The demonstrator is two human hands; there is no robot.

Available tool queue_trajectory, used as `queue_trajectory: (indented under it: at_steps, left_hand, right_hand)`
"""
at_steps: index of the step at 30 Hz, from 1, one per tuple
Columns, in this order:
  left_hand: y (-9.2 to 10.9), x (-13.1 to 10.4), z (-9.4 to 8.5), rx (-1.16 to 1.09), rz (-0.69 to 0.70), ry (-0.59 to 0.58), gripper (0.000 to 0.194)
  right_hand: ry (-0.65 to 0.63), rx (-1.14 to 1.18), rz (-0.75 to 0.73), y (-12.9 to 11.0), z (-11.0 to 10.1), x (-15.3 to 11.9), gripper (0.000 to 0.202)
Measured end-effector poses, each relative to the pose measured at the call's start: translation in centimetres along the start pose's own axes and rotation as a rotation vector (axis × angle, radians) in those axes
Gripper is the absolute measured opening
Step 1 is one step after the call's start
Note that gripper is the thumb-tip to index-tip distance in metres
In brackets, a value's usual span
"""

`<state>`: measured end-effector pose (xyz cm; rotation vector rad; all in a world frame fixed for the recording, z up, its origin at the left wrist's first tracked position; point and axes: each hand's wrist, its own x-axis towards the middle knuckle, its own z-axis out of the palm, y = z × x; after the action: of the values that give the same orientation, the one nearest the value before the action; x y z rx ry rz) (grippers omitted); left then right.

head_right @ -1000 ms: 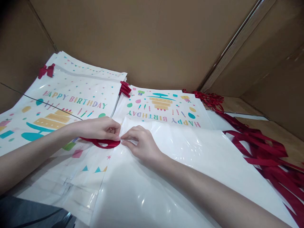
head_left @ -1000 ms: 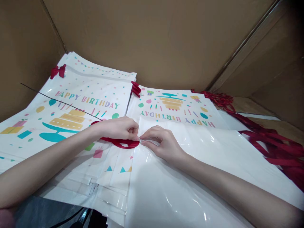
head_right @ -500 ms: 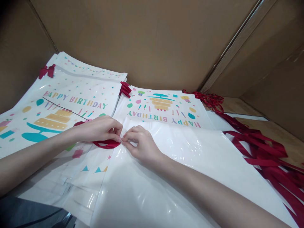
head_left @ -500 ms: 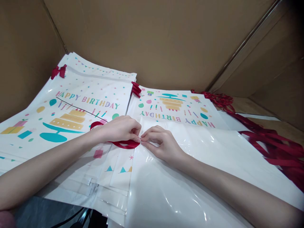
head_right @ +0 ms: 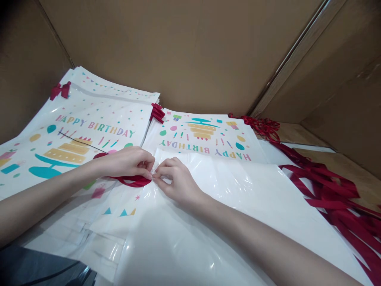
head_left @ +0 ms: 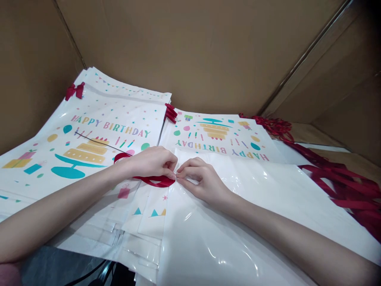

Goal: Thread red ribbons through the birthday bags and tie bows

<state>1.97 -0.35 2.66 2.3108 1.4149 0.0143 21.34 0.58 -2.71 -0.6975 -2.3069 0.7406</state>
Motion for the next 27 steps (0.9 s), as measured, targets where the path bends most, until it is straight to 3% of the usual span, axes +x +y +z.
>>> queue_trajectory:
  at_steps: [6, 10, 16, 21, 27]
  left_hand:
    - [0.0, 0.1, -0.1, 0.0, -0.022, -0.018, 0.023]
    - [-0.2, -0.3, -1.1, 0.034, -0.051, -0.082, 0.022]
    - [-2.4, -1.1, -3.5, 0.149, -0.161, -0.231, 0.01]
    - [-3.9, -1.1, -4.0, 0.106, -0.201, -0.306, 0.009]
    - [-3.9, -0.9, -3.9, 0.101, -0.192, -0.306, 0.011]
  right_hand:
    - [-0.004, 0.004, 0.007, 0.0, 0.0, 0.0, 0.008]
    - [-0.016, -0.008, 0.015, 0.0, 0.0, 0.0, 0.008]
    - [-0.013, -0.012, 0.011, 0.0, 0.0, 0.0, 0.009]
    - [0.024, 0.007, -0.011, -0.2, -0.1, -0.2, 0.011]
    - [-0.017, 0.056, -0.216, -0.6, -0.3, -0.4, 0.016]
